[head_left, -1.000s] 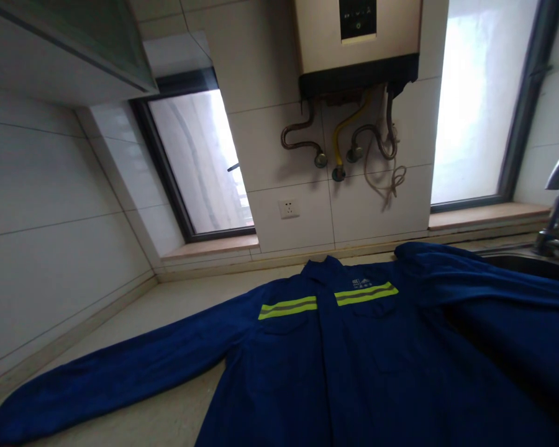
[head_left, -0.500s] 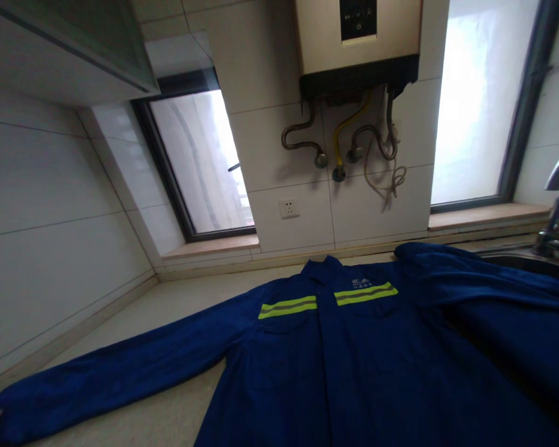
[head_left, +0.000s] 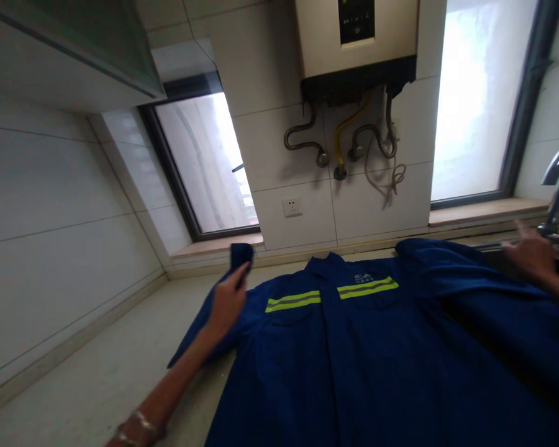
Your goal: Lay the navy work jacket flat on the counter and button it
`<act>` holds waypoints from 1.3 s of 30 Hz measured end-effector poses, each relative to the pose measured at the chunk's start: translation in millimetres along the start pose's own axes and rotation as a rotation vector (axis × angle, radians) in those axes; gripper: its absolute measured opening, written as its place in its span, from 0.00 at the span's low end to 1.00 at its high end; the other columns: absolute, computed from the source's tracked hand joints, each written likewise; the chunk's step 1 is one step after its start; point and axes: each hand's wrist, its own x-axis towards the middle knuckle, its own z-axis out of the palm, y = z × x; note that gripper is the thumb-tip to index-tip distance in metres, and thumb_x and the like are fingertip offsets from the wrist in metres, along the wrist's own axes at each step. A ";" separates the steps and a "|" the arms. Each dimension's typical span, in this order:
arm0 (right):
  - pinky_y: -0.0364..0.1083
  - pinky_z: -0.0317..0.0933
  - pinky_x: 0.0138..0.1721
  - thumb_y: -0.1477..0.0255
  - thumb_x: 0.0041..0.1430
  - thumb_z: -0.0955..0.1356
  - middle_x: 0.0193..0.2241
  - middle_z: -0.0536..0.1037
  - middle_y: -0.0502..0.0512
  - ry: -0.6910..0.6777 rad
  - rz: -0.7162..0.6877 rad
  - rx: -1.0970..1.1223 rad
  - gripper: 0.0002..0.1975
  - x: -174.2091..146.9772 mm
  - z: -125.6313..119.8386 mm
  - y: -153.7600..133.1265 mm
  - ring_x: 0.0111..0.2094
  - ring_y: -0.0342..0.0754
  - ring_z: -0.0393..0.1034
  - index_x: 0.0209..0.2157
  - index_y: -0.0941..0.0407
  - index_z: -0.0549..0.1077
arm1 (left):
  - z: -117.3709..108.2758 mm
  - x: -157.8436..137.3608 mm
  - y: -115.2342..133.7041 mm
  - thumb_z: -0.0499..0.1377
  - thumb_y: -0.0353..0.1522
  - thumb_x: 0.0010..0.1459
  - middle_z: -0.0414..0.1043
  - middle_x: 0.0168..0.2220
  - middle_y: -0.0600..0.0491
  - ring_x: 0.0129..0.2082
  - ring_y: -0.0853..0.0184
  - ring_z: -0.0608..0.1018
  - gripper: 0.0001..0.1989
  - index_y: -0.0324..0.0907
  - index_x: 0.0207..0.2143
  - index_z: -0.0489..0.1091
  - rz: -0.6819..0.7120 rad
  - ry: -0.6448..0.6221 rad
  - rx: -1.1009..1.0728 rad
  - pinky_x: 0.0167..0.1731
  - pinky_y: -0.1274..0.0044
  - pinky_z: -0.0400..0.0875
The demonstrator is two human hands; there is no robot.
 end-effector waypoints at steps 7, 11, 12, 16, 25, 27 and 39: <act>0.44 0.50 0.53 0.74 0.60 0.61 0.54 0.66 0.66 -0.288 -0.533 0.285 0.26 -15.9 -26.9 -140.7 0.54 0.49 0.60 0.59 0.63 0.59 | 30.6 -98.2 196.7 0.43 0.53 0.58 0.48 0.63 0.40 0.62 0.52 0.53 0.39 0.33 0.62 0.49 0.649 -0.646 -0.252 0.58 0.61 0.54; 0.47 0.52 0.56 0.73 0.59 0.62 0.52 0.69 0.61 -0.595 -0.746 0.394 0.22 -69.2 -41.8 -187.7 0.53 0.50 0.62 0.55 0.59 0.66 | 26.1 -114.8 204.3 0.41 0.49 0.61 0.53 0.60 0.35 0.60 0.49 0.57 0.36 0.30 0.60 0.54 0.556 -0.818 -0.257 0.56 0.60 0.57; 0.49 0.53 0.56 0.73 0.58 0.63 0.52 0.69 0.59 -0.684 -0.799 0.413 0.21 -85.3 -44.9 -197.6 0.53 0.51 0.62 0.54 0.56 0.67 | 27.5 -115.7 203.9 0.41 0.46 0.62 0.53 0.60 0.35 0.60 0.50 0.58 0.33 0.30 0.60 0.55 0.529 -0.823 -0.252 0.56 0.60 0.58; 0.52 0.55 0.56 0.75 0.50 0.67 0.57 0.64 0.53 -0.953 -1.071 0.452 0.29 -146.1 -50.6 -228.9 0.56 0.54 0.58 0.56 0.49 0.65 | 38.4 -122.8 205.5 0.41 0.38 0.63 0.56 0.59 0.37 0.58 0.52 0.61 0.27 0.30 0.59 0.56 0.490 -0.767 -0.262 0.54 0.62 0.61; 0.50 0.61 0.49 0.73 0.63 0.59 0.45 0.74 0.61 -0.903 -1.139 0.627 0.17 -198.5 -25.9 -240.9 0.48 0.50 0.66 0.50 0.58 0.70 | 48.8 -118.3 202.5 0.54 0.37 0.58 0.66 0.52 0.47 0.49 0.59 0.68 0.22 0.39 0.54 0.62 0.450 -0.608 -0.335 0.48 0.70 0.66; 0.46 0.63 0.46 0.70 0.63 0.60 0.43 0.74 0.60 -0.907 -0.978 0.749 0.16 -204.5 -23.6 -240.8 0.44 0.47 0.69 0.48 0.57 0.72 | 54.0 -112.5 205.1 0.56 0.34 0.57 0.68 0.47 0.48 0.47 0.61 0.68 0.20 0.38 0.51 0.63 0.501 -0.569 -0.324 0.46 0.72 0.67; 0.45 0.65 0.44 0.68 0.58 0.65 0.39 0.78 0.56 -0.978 -0.502 0.898 0.14 -226.7 -34.8 -242.9 0.40 0.48 0.72 0.43 0.57 0.75 | 82.4 -97.3 196.8 0.47 0.22 0.59 0.65 0.27 0.50 0.28 0.66 0.69 0.09 0.34 0.32 0.66 0.782 -0.035 -0.134 0.28 0.74 0.66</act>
